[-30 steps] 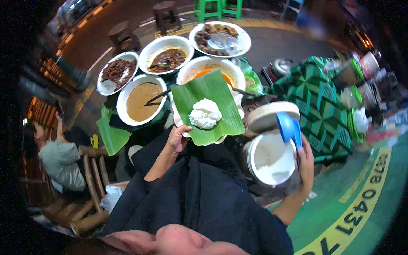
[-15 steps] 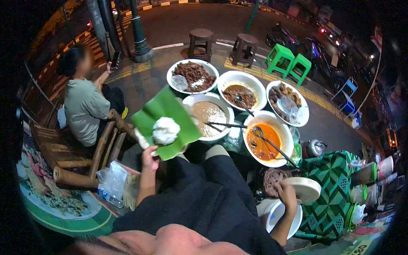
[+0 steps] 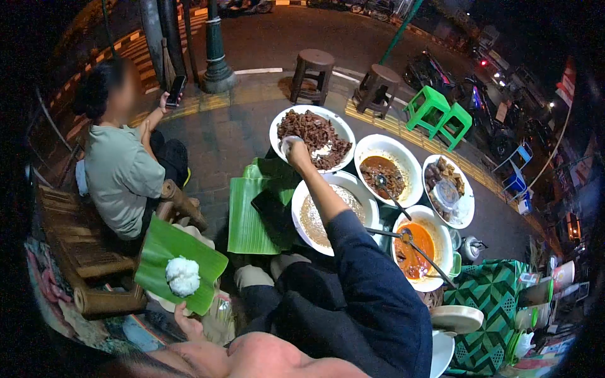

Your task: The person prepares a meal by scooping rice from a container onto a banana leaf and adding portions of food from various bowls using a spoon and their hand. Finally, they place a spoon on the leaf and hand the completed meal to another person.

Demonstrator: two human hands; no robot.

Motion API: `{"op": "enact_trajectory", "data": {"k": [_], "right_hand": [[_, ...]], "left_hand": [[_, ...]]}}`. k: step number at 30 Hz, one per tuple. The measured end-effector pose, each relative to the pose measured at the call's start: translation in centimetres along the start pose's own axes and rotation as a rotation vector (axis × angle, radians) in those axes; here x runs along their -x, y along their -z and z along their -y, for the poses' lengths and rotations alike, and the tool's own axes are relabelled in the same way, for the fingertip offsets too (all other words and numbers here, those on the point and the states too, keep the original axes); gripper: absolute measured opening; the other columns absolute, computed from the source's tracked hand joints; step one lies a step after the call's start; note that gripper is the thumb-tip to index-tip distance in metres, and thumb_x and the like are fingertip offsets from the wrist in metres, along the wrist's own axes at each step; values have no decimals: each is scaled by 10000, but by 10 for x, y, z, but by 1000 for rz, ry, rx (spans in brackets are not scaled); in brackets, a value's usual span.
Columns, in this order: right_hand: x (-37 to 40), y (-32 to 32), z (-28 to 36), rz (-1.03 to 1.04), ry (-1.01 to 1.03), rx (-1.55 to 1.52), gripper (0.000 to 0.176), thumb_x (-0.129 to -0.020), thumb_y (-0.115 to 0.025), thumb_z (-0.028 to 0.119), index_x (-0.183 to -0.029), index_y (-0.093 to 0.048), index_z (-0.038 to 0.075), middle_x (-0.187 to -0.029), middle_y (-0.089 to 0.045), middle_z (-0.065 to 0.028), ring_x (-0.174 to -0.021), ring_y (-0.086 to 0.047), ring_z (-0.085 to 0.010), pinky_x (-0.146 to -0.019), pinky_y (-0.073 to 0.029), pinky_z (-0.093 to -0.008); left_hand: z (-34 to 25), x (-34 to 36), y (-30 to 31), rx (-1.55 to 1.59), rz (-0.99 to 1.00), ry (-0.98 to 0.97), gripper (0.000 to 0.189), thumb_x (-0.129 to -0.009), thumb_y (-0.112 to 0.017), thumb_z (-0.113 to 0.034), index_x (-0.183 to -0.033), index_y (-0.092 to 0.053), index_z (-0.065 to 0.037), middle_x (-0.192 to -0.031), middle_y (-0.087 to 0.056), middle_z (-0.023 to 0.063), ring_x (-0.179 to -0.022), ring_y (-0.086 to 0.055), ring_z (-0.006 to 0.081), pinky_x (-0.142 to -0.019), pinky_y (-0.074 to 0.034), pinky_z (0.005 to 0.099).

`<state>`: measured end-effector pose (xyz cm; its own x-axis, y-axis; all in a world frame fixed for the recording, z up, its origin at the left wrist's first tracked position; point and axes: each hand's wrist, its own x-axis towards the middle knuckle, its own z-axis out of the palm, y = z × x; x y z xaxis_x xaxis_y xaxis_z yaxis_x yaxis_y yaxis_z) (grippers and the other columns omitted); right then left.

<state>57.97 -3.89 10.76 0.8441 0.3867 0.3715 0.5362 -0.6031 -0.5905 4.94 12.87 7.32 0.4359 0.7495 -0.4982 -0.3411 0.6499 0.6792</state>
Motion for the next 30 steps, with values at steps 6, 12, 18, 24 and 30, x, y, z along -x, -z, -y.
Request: {"op": "enact_trajectory", "data": {"k": [6,12,18,24,30], "right_hand": [[-40,-52,-47,123,201,583,228,-728,-503,234,-638,-569,34,-649,-584,-173,-605,-577,-320,-571,-461,-403],[-24,16,-74,-445,273,274,255,-738,-581,354,-753,-597,100,-671,-592,-136,-629,-579,-314,-585,-451,-394],[-53,63,-145,-293,-126,-117,643,-644,-674,424,-1107,-514,7,-988,-570,-211,-885,-566,-299,-795,-442,-359],[-31,21,-129,-181,-125,-85,416,-607,-655,211,-973,-561,36,-910,-569,-187,-820,-552,-354,-741,-451,-402],[-14,41,-119,-314,278,178,282,-611,-594,95,-882,-562,26,-828,-554,-182,-776,-552,-344,-714,-455,-414]], "left_hand": [[9,-1,-5,16,-42,-15,230,-705,-551,-132,-907,-553,-22,-876,-588,62,-835,-560,194,-776,-428,317],[12,3,-71,77,-28,90,293,-690,-561,-147,-947,-535,-8,-862,-588,69,-808,-568,208,-775,-429,315],[32,-12,-99,-26,42,20,330,-684,-573,-111,-990,-529,3,-933,-569,63,-859,-552,197,-799,-421,307],[68,-23,-141,-39,190,96,239,-675,-574,-41,-908,-564,11,-864,-588,62,-834,-566,185,-775,-436,305],[117,-1,-215,-106,318,53,359,-681,-540,-23,-1038,-519,10,-952,-583,74,-861,-574,204,-793,-455,325]]}}
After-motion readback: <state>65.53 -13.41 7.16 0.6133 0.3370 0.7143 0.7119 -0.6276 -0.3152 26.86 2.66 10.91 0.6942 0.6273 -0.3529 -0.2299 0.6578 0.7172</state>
